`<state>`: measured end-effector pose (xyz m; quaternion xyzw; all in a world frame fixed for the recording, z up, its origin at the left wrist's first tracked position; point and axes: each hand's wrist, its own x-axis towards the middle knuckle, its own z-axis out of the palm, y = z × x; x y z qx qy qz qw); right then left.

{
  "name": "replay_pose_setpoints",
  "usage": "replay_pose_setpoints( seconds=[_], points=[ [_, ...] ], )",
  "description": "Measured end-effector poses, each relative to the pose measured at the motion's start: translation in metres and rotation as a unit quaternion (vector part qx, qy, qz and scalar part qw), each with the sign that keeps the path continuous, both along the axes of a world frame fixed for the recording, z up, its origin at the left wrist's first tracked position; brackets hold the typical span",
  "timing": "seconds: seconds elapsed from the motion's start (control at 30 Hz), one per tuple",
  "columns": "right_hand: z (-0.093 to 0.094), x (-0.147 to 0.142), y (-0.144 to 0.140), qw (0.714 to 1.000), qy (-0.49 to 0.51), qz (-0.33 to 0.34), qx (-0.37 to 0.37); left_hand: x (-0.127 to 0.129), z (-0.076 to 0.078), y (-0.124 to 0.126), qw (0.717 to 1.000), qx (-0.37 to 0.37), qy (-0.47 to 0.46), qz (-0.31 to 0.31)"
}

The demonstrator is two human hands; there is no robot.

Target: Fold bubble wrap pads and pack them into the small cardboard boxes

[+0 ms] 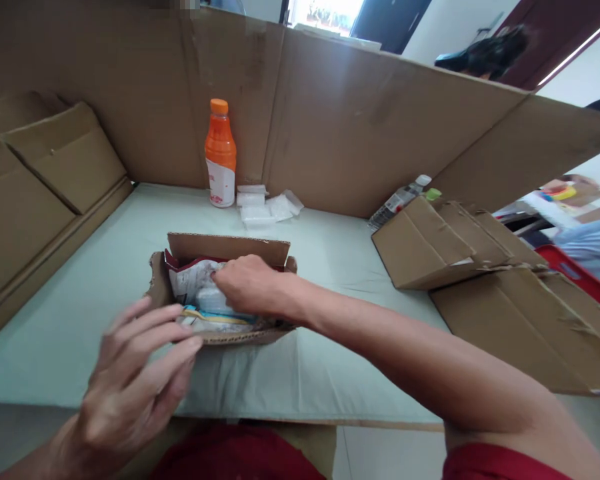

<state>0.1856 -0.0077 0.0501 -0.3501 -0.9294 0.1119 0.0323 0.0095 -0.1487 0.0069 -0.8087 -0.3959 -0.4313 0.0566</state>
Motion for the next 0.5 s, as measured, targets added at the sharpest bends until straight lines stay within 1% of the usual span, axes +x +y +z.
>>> replay_pose_setpoints(
  seconds=[0.07,0.1,0.13,0.17,0.2,0.23,0.27,0.3,0.33,0.37,0.4,0.43,0.47,0.5],
  points=[
    [0.023,0.036,-0.004,0.999,0.024,-0.023,0.016,-0.012,-0.003,-0.004,0.995,0.012,-0.072,0.072],
    [0.031,0.059,-0.009,0.996,0.059,-0.06,0.043,-0.019,-0.008,-0.007,0.988,0.0,-0.112,0.109],
    [0.034,0.085,-0.016,0.983,0.113,-0.121,0.075,-0.025,-0.014,-0.009,0.979,-0.024,-0.148,0.139],
    [0.033,0.111,-0.025,0.967,0.156,-0.176,0.095,-0.031,-0.023,-0.012,0.969,-0.059,-0.18,0.159],
    [0.026,0.136,-0.036,0.956,0.179,-0.215,0.092,-0.035,-0.035,-0.015,0.957,-0.104,-0.21,0.17],
    [0.013,0.158,-0.049,0.95,0.191,-0.239,0.058,-0.037,-0.049,-0.017,0.943,-0.157,-0.238,0.173],
    [-0.003,0.174,-0.061,0.948,0.198,-0.249,0.003,-0.037,-0.064,-0.02,0.925,-0.212,-0.266,0.169],
    [-0.022,0.183,-0.073,0.946,0.199,-0.249,-0.06,-0.035,-0.08,-0.022,0.904,-0.263,-0.295,0.162],
    [-0.041,0.185,-0.082,0.941,0.204,-0.246,-0.111,-0.032,-0.094,-0.024,0.881,-0.307,-0.324,0.155],
    [-0.06,0.18,-0.089,0.936,0.216,-0.237,-0.147,-0.029,-0.106,-0.024,0.86,-0.343,-0.349,0.146],
    [-0.077,0.169,-0.093,0.931,0.232,-0.226,-0.17,-0.026,-0.116,-0.022,0.841,-0.37,-0.368,0.14],
    [-0.091,0.154,-0.093,0.926,0.251,-0.218,-0.181,-0.024,-0.121,-0.018,0.827,-0.39,-0.382,0.133],
    [-0.1,0.137,-0.089,0.919,0.273,-0.219,-0.181,-0.022,-0.123,-0.012,0.817,-0.402,-0.393,0.126],
    [-0.106,0.121,-0.083,0.912,0.287,-0.229,-0.18,-0.022,-0.121,-0.003,0.81,-0.407,-0.404,0.121]
  ],
)
